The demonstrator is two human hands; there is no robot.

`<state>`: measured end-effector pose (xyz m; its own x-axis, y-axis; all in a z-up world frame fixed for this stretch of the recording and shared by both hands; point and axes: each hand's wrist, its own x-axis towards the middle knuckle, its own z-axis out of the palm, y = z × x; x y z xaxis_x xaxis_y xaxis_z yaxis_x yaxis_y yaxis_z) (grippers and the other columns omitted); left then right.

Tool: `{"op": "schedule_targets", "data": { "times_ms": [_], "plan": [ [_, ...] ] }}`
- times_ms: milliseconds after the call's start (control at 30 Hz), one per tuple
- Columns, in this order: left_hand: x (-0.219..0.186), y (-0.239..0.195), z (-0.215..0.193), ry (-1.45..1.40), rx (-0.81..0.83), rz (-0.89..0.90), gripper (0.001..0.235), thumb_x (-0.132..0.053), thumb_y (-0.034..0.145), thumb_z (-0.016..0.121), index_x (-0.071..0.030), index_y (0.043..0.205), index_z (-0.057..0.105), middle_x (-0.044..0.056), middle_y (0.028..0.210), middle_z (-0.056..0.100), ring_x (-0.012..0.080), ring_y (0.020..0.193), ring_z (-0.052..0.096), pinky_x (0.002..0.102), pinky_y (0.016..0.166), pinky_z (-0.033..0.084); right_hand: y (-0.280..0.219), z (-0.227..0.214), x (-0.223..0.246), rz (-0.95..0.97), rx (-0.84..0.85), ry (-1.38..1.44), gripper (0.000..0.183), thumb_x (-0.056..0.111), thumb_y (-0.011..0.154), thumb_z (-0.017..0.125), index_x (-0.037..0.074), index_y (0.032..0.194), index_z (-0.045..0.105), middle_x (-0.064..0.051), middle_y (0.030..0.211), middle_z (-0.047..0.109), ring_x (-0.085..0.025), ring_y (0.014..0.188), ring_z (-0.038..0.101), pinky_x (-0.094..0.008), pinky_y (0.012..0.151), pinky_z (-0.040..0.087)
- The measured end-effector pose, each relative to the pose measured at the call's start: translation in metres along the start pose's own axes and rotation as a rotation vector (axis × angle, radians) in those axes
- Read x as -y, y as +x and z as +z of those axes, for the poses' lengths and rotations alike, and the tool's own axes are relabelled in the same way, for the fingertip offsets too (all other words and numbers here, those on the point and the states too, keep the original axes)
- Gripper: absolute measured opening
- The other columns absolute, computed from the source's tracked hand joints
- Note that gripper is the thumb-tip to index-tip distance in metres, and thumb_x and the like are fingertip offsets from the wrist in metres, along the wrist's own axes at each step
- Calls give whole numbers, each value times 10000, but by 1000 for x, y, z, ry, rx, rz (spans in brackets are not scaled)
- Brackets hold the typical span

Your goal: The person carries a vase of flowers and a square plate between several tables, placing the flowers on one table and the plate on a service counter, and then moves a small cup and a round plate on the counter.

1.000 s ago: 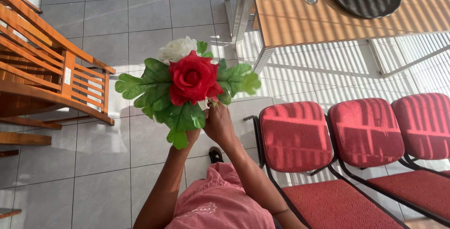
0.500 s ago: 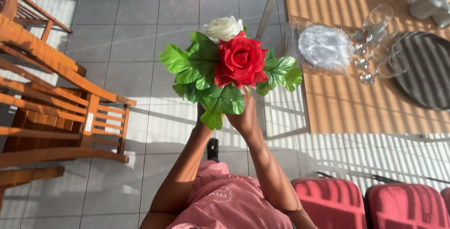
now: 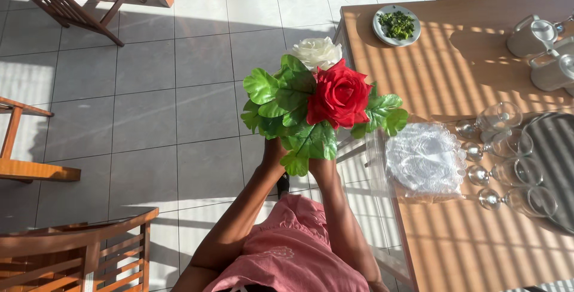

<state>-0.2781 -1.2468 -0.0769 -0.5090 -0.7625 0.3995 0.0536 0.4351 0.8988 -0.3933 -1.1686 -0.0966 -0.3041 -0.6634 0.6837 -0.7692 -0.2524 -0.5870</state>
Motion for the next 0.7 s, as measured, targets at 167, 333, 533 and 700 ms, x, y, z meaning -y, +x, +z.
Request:
{"op": "schedule_targets", "data": {
  "times_ms": [167,333,533,700],
  "plan": [
    [81,151,-13,52,-2,-79,225,-71,962,668,-19,1181,653,115,1140,702,265,1028,660,394,927,547,154,53,-71,103,126,146,169,23,756,778,15,860,644,-140,812,654,-363,727,611,-447,649,508],
    [128,280,-39,-152,-209,-62,315,-83,938,689,4,1229,605,116,1179,656,257,1034,633,392,907,530,281,123,-137,-157,127,-14,173,2,756,763,42,787,597,-125,735,602,-367,677,579,-448,627,469],
    [226,447,-46,-20,-181,5,359,-84,920,701,-8,1252,589,122,1204,643,272,1073,622,397,933,520,400,202,-248,145,170,311,147,6,794,730,-8,896,625,-124,791,665,-318,660,613,-418,631,530],
    [274,600,-29,-48,-132,130,397,-85,905,712,-18,1272,575,126,1225,633,285,1106,612,401,954,512,507,255,-381,-31,159,-64,185,57,794,770,51,945,664,-119,895,690,-351,846,656,-427,751,531]
  ]
}}
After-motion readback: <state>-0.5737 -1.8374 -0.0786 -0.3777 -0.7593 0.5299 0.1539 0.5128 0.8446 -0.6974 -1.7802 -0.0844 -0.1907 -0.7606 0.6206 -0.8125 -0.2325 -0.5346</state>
